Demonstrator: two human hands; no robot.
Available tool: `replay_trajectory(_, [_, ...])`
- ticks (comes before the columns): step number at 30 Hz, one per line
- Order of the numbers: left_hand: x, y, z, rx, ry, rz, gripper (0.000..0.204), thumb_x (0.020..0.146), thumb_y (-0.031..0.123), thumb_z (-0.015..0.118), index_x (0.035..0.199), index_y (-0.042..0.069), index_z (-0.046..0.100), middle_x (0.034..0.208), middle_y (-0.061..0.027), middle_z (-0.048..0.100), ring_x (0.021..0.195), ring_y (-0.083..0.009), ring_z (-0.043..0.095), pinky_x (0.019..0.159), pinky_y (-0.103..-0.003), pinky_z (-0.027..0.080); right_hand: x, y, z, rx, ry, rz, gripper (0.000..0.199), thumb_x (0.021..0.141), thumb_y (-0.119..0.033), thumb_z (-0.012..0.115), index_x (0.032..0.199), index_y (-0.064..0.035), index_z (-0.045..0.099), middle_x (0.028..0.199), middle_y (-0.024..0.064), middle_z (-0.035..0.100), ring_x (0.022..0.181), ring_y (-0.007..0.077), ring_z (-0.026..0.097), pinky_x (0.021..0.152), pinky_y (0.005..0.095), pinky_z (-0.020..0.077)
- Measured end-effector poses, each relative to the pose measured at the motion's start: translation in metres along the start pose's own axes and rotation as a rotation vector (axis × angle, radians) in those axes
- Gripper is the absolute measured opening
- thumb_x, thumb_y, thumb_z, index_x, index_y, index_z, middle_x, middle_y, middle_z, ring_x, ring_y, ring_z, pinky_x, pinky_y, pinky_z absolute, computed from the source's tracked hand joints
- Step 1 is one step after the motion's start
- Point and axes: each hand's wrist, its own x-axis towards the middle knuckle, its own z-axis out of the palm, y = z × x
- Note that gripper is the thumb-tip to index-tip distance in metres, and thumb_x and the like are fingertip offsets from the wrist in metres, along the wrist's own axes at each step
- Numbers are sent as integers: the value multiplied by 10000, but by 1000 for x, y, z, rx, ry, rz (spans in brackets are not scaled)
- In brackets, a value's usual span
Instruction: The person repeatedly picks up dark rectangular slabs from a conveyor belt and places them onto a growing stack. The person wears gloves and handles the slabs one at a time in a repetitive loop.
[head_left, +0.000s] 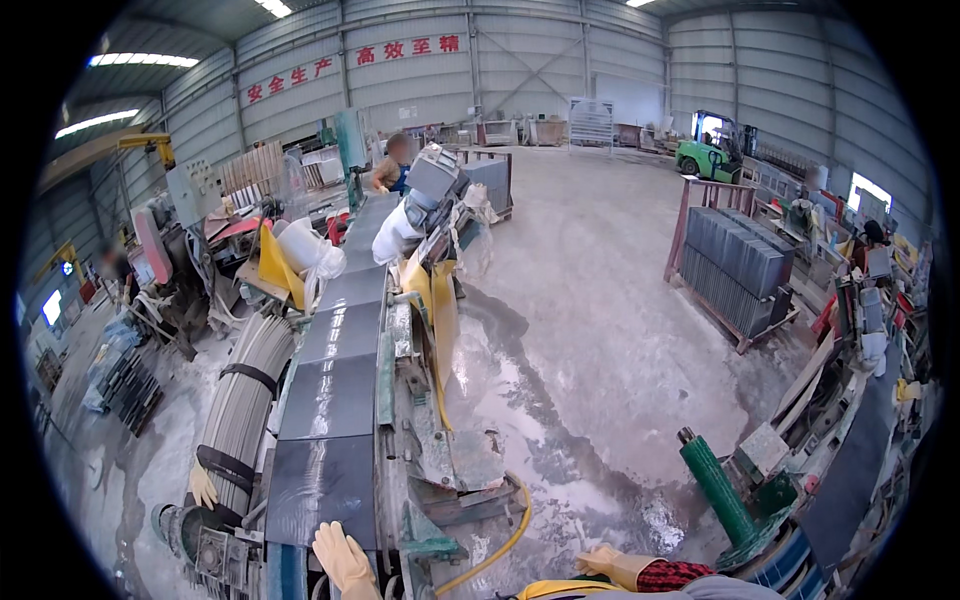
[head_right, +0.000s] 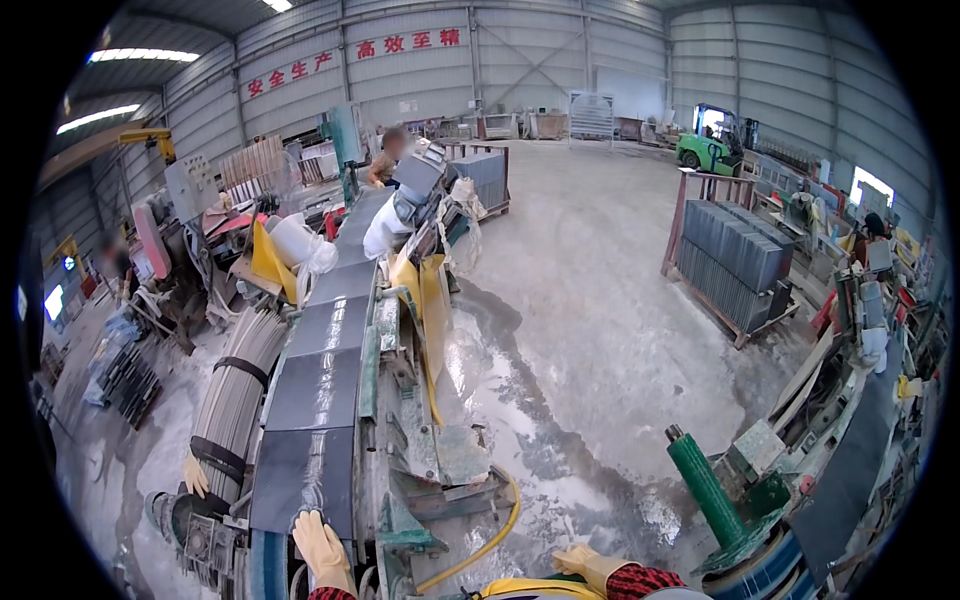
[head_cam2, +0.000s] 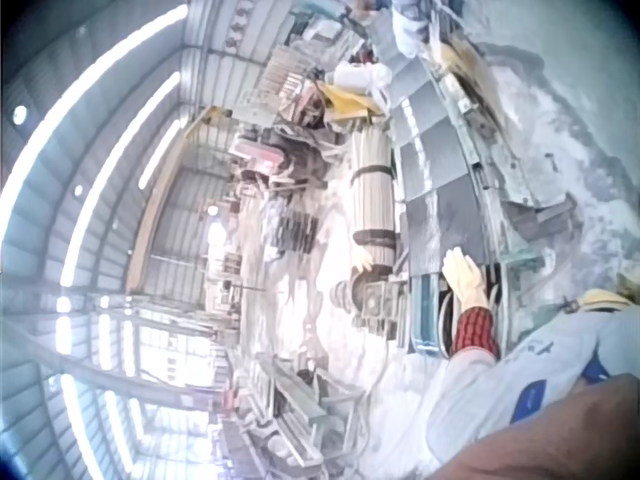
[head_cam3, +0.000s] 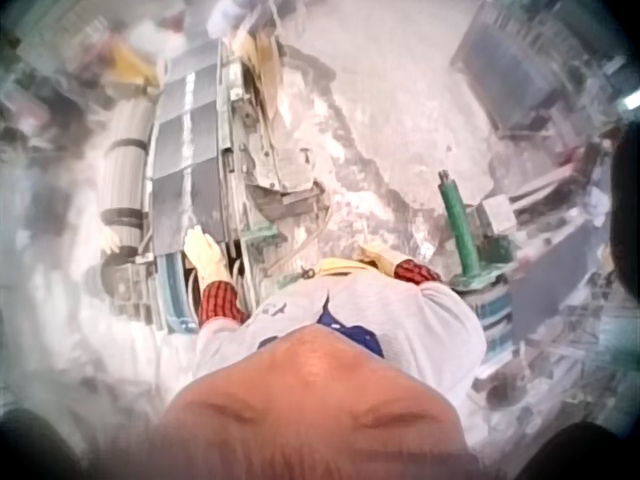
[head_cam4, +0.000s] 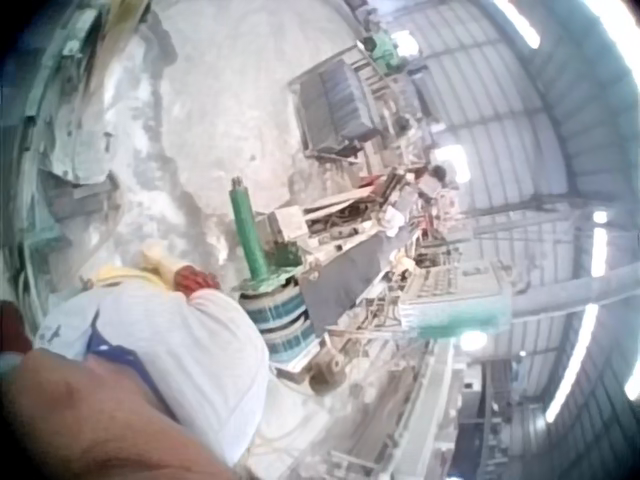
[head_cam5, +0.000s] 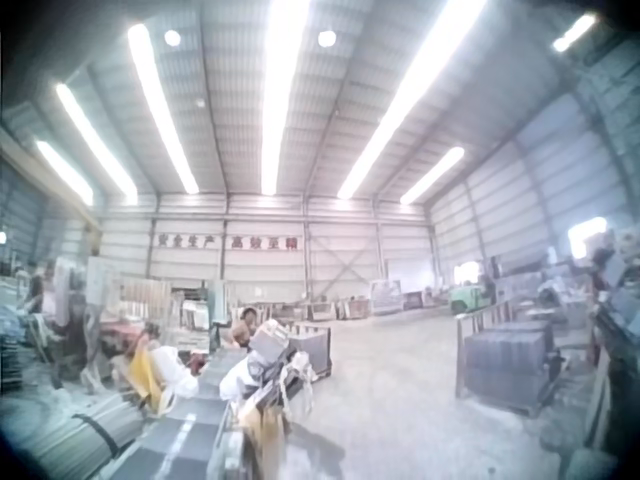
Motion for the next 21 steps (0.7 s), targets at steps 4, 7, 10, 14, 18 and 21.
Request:
replay_trajectory(4, [-3, -2, -3, 16, 19, 6, 379, 937, 155, 531, 1279, -7, 541, 1381, -274, 511, 1292, -464, 436, 1125, -534, 310, 1, -2, 3, -2, 23, -29, 396, 954, -341, 646, 1070, 26, 739, 1020, 136, 765, 873, 203, 746, 756, 286, 604])
replay_trajectory(7, [-7, -7, 4, 72, 87, 32, 376, 931, 147, 541, 1276, -2, 544, 1370, -271, 517, 1288, -456, 442, 1119, -532, 315, 6, 5, -1, 38, 6, -19, 400, 959, -333, 641, 1088, 36, 730, 1044, 139, 761, 900, 213, 745, 773, 291, 602])
replay_trajectory(10, [-9, -7, -2, 37, 65, 7, 373, 921, 127, 557, 1273, 4, 547, 1365, -265, 523, 1298, -449, 439, 1122, -524, 315, 5, 3, -1, 95, -30, -36, 390, 967, -329, 628, 1078, 31, 730, 1046, 135, 760, 917, 212, 740, 779, 290, 593])
replay_trajectory(14, [-4, 4, -20, 39, 64, 15, 355, 881, 123, 601, 1223, 40, 558, 1265, -206, 541, 1223, -389, 475, 1050, -490, 361, -4, -1, -4, 102, -62, -58, 383, 981, -330, 606, 1056, 26, 727, 1024, 138, 758, 905, 211, 736, 755, 296, 591])
replay_trajectory(18, [-2, 5, -19, 68, 144, 44, 344, 863, 165, 609, 1185, 48, 576, 1221, -189, 557, 1150, -386, 502, 991, -492, 391, 11, 15, -14, 240, -114, -24, 390, 977, -310, 628, 1114, 50, 687, 1048, 179, 741, 894, 246, 733, 739, 341, 616])
replay_trajectory(21, [-9, -2, -18, 70, 153, 18, 363, 880, 173, 605, 1220, 49, 573, 1269, -189, 555, 1201, -383, 494, 1039, -497, 378, 29, 27, -28, 343, -184, 24, 364, 982, -255, 614, 1165, 58, 639, 1086, 214, 719, 926, 289, 725, 771, 359, 607])
